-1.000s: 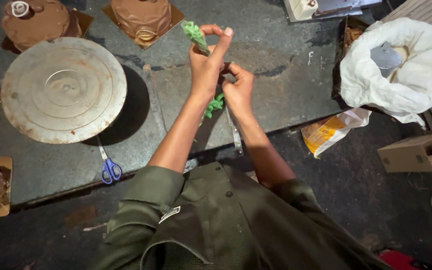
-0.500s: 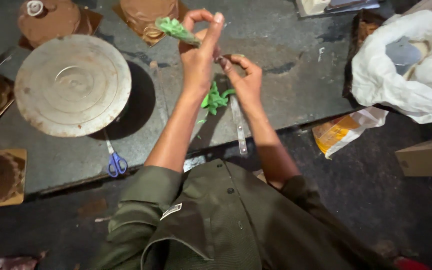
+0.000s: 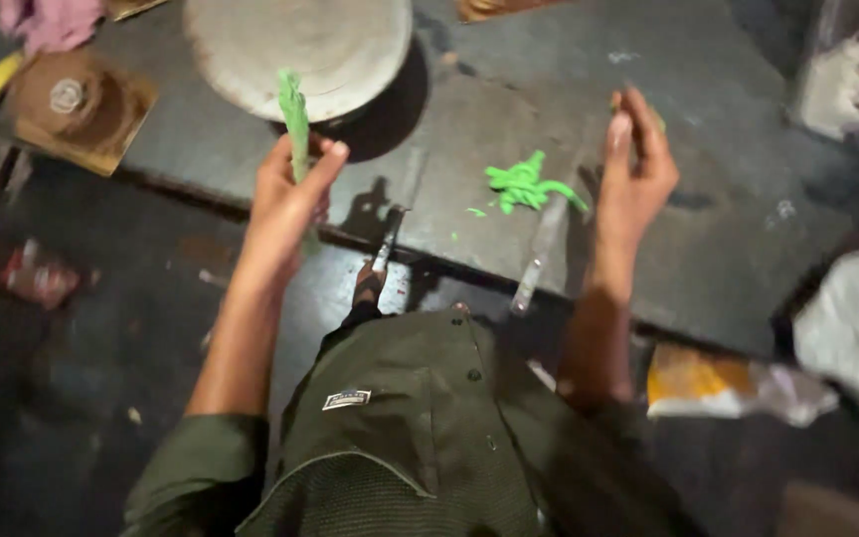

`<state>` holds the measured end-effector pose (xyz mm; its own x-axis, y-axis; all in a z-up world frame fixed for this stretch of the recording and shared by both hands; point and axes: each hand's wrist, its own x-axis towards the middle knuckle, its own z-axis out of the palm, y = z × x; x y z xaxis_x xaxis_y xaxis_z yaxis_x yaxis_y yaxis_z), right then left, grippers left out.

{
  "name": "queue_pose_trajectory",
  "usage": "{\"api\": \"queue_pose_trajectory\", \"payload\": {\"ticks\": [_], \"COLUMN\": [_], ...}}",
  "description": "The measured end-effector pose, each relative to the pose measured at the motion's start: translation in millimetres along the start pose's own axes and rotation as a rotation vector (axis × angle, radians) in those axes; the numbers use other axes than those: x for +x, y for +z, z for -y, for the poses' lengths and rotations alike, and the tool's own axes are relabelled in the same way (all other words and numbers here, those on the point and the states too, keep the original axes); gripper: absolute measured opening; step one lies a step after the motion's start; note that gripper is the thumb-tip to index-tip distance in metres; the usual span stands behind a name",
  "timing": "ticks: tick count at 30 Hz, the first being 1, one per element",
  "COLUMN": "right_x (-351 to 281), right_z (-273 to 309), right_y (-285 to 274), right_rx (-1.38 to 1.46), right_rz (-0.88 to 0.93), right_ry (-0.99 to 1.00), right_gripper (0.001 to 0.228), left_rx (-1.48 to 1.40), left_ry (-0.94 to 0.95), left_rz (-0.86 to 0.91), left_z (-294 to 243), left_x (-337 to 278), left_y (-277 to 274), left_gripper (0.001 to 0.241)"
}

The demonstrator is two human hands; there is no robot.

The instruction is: The person retrieves a green icing bag from a shelf, empties the contents onto a metal workbench, and uses a spatula to mix and smooth the icing. They then retrieve a paper towel and a small packet, adding contents from the packet to the icing while continuing to mix.

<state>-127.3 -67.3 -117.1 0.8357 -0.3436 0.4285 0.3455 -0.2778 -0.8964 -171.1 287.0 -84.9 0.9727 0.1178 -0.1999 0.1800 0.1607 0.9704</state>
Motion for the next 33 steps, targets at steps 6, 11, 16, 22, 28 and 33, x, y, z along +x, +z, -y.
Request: {"api": "queue_pose_trajectory", "payload": {"ticks": [6,11,16,22,28,33], "right_x": [-76,-140,-154,-157,-160,-134], "right_z": [-14,-68,-103,-130,-118,-113], "right_y": [54,40,49,99,106,118], "right_rx": [-0.662,-0.843,-0.946,-1.143,-1.073,-0.823], "right_rz": [0.353,0.446,0.446,0.378,0.386,0.337], "right_ry": [-0.290,-0.239,-0.184,-0.146,0.118,0.035], "right_gripper": [0.066,0.076,0.085,0.085,0.084,0.088], "left_rx": [0.171,-0.019,-0.037,-0.139,-0.204,-0.117], "left_ry": [-0.032,0.052,0.109,0.105,-0.037,0.118], "left_rz": [-0.533,-0.649,-0.690,-0.677,-0.871,-1.167], "left_z": [33,64,64,73,139,186], "left_x": [-41,-20,22,46,9,-4], "left_y": [-77,-132,-189,-279,-373,-464], "left_gripper": [0.049,0.047,0.047,0.056,0.056,0.059]}}
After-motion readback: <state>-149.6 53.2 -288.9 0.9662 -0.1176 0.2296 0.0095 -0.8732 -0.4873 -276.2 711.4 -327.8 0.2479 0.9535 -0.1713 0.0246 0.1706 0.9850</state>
